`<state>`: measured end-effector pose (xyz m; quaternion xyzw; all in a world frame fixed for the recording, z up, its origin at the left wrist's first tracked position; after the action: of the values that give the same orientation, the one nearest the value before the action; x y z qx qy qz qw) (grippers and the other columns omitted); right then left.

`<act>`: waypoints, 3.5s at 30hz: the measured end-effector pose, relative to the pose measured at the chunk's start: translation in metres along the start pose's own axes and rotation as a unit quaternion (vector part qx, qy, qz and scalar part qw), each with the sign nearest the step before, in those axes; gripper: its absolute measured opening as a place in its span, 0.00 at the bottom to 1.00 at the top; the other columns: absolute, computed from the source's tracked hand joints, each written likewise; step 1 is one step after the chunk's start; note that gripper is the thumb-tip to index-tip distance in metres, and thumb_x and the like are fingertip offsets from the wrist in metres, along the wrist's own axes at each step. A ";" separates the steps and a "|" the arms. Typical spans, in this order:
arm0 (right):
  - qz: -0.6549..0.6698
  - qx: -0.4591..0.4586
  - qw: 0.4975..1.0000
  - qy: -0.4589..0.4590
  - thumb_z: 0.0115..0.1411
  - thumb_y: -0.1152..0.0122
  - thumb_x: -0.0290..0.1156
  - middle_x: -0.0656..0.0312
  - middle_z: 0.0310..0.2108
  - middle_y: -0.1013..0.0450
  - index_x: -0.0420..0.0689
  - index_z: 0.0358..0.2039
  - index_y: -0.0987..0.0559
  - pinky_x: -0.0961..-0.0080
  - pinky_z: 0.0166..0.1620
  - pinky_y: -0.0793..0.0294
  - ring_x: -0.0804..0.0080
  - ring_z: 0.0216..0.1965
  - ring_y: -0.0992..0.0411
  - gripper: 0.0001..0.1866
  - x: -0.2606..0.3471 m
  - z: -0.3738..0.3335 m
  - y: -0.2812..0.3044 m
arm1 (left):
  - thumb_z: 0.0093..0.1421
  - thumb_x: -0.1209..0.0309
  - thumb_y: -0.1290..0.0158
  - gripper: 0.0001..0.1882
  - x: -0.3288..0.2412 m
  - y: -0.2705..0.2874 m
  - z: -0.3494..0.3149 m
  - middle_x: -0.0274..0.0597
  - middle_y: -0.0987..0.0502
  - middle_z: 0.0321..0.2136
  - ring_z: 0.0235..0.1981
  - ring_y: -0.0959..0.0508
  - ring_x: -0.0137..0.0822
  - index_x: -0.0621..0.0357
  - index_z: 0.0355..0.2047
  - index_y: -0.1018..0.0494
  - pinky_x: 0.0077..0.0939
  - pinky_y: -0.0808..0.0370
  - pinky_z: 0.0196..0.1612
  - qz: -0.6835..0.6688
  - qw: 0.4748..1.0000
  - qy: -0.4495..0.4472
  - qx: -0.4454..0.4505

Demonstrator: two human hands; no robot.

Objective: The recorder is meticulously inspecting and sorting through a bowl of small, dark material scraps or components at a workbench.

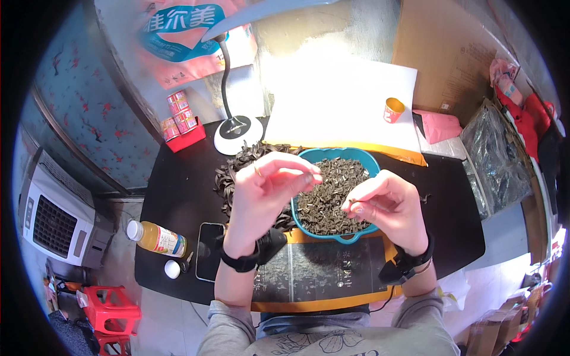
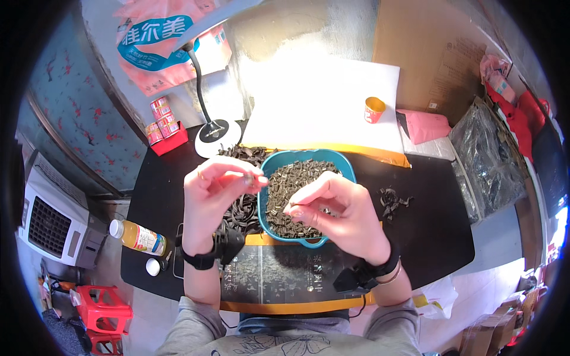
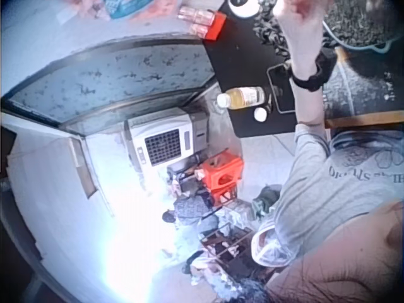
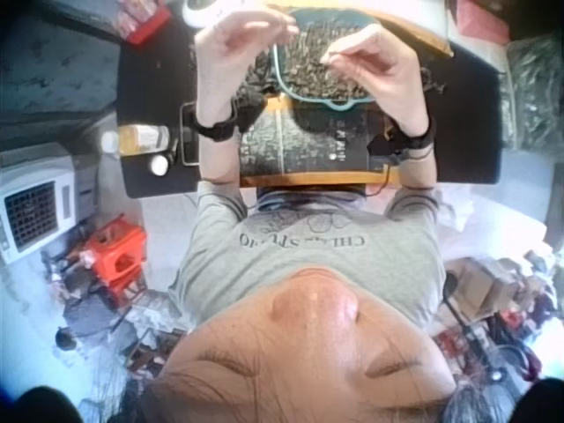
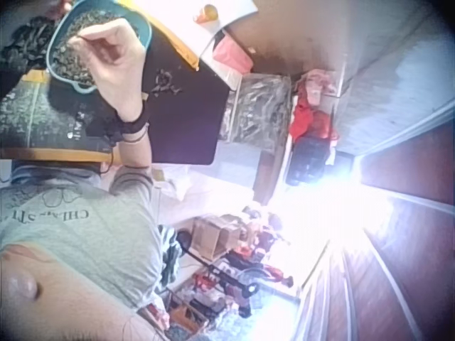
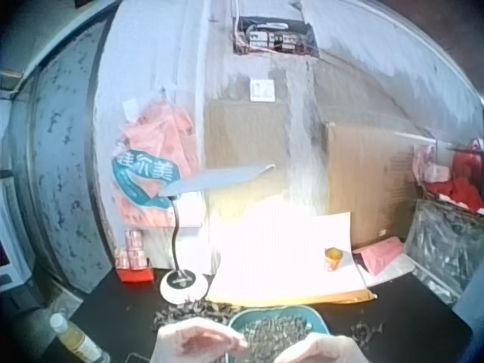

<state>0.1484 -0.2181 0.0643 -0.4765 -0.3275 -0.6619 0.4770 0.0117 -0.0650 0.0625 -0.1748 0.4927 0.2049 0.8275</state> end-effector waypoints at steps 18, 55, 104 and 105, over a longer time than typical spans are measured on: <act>0.127 0.051 0.989 0.053 0.60 0.48 0.22 0.55 0.31 0.27 0.34 0.42 0.29 0.81 0.35 0.26 0.73 0.34 0.26 0.09 -0.006 0.019 -0.024 | 0.57 0.81 0.49 0.04 -0.020 -0.010 -0.023 0.38 0.26 0.29 0.27 0.25 0.23 0.67 0.34 0.28 0.15 0.26 0.30 -0.058 0.998 0.000 0.008; 0.049 0.055 0.976 0.203 0.45 0.38 0.11 0.51 0.34 0.26 0.36 0.32 0.22 0.76 0.39 0.26 0.65 0.36 0.25 0.12 0.003 0.015 -0.026 | 0.57 0.78 0.46 0.03 -0.017 -0.017 -0.027 0.34 0.27 0.25 0.24 0.27 0.20 0.66 0.31 0.28 0.12 0.29 0.28 -0.200 0.970 0.129 0.058; -0.048 0.010 0.979 0.197 0.45 0.36 0.13 0.54 0.33 0.25 0.38 0.36 0.27 0.76 0.38 0.25 0.68 0.35 0.24 0.17 0.004 0.010 -0.031 | 0.51 0.87 0.45 0.14 -0.020 -0.014 -0.020 0.41 0.31 0.33 0.28 0.23 0.29 0.65 0.38 0.31 0.18 0.23 0.28 -0.094 0.995 -0.014 0.010; -0.055 0.007 0.979 0.195 0.45 0.35 0.13 0.55 0.33 0.25 0.39 0.36 0.27 0.76 0.37 0.25 0.68 0.35 0.24 0.17 0.004 0.010 -0.030 | 0.51 0.87 0.45 0.14 -0.020 -0.013 -0.017 0.41 0.31 0.33 0.28 0.23 0.29 0.65 0.38 0.31 0.18 0.23 0.28 -0.095 0.995 -0.013 0.011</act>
<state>0.1225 -0.2004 0.0721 -0.3164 -0.2590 -0.7650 0.4976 -0.0032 -0.0875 0.0735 -0.2085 0.4651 0.1224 0.8516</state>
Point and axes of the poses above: each hand's wrist, its own z-axis towards the middle knuckle, its own y-axis out of the back of the hand, x = y × z, the point moved 2 cm from there along z, towards the middle knuckle
